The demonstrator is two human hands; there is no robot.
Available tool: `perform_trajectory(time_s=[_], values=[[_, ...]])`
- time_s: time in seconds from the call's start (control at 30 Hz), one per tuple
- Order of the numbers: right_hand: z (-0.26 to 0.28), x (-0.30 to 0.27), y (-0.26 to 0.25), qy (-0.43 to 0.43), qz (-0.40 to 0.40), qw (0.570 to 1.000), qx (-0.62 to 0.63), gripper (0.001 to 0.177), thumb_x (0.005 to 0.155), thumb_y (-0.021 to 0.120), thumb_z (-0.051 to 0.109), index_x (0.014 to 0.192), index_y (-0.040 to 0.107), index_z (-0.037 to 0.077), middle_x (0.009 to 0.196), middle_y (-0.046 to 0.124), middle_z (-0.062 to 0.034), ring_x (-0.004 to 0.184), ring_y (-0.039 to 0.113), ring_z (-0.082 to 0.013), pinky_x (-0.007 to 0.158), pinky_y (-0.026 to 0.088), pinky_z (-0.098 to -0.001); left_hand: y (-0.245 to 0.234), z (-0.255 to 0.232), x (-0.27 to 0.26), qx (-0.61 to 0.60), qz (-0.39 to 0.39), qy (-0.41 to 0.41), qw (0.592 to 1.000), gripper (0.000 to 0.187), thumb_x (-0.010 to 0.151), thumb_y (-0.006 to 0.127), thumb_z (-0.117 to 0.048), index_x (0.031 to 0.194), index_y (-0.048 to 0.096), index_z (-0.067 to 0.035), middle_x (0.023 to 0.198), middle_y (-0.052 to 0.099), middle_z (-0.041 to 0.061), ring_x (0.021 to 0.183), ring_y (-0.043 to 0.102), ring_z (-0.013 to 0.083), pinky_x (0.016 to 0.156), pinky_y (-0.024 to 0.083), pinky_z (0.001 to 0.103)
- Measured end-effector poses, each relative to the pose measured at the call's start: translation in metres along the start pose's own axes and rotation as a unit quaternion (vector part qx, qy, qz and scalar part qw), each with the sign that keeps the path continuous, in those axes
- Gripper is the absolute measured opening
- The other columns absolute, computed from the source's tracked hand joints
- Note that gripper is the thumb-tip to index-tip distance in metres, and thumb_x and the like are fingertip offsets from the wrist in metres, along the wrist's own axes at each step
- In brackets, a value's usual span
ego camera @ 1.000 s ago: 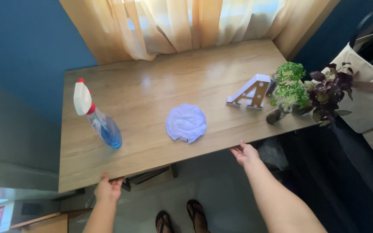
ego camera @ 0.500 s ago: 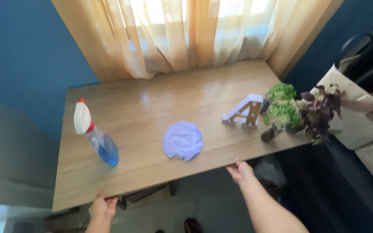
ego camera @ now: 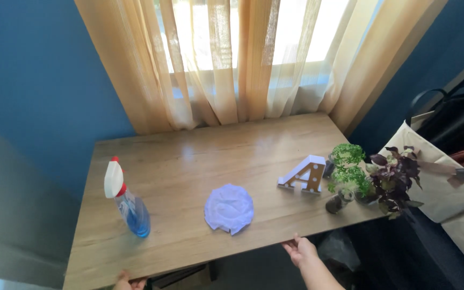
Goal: Wiping a desk and window sill with cleaning spray and a cloth.
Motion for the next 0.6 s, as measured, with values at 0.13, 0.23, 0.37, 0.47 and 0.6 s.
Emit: perform_trajectory(time_s=[0.13,0.23,0.37,0.47,0.6], values=[[0.001,-0.009,0.004,0.0,-0.006,1.0,-0.009,0.031,0.108,0.046,0.014,0.136,0.051,0.001,0.127,0.06,-0.0195,0.118,0.061,-0.0366,0.107,0.05,-0.0608,-0.002,-0.003,-0.002,0.022,-0.013,0.039,0.999,0.044,0.111,0.036,-0.037,0.153,0.033,-0.025,0.146,0.051,0.016,0.128,0.056,0.0406,0.099,0.046,0.073],[0.001,-0.006,0.001,0.001,-0.015,1.0,-0.014,0.031,0.108,0.046,0.014,0.136,0.05,0.002,0.127,0.06,-0.019,0.118,0.061,-0.0359,0.108,0.049,-0.0605,0.0,-0.004,-0.004,-0.001,0.002,0.056,0.998,0.045,0.11,0.037,-0.037,0.153,0.036,-0.025,0.149,0.052,0.015,0.128,0.057,0.039,0.098,0.046,0.073],[-0.002,0.014,-0.006,0.003,-0.017,1.0,-0.009,0.03,0.108,0.046,0.014,0.135,0.051,0.003,0.126,0.061,-0.0197,0.118,0.061,-0.0365,0.108,0.049,-0.0606,0.005,-0.002,-0.004,-0.011,0.01,0.054,0.998,0.048,0.111,0.038,-0.041,0.154,0.034,-0.019,0.15,0.051,0.016,0.131,0.055,0.0394,0.1,0.048,0.068],[-0.003,0.022,-0.01,0.004,-0.011,1.0,-0.004,0.029,0.107,0.046,0.013,0.133,0.052,0.003,0.126,0.061,-0.0194,0.119,0.061,-0.0364,0.108,0.048,-0.0608,0.011,-0.003,-0.009,-0.006,0.019,0.069,0.997,0.048,0.11,0.039,-0.041,0.153,0.035,-0.021,0.15,0.051,0.013,0.132,0.054,0.0376,0.101,0.046,0.068],[-0.005,0.023,-0.01,0.013,-0.01,1.0,0.009,0.027,0.107,0.046,0.013,0.132,0.053,0.003,0.125,0.061,-0.0191,0.119,0.06,-0.0363,0.108,0.048,-0.0607,0.014,-0.002,-0.013,-0.006,0.002,0.068,0.998,0.047,0.109,0.041,-0.038,0.153,0.036,-0.021,0.149,0.051,0.013,0.133,0.053,0.037,0.102,0.046,0.067]])
Point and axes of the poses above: each hand's wrist, its own x-axis towards the middle knuckle, its own y-axis out of the palm, z = x × y, the point moved 8 cm from there along x, towards the middle knuckle
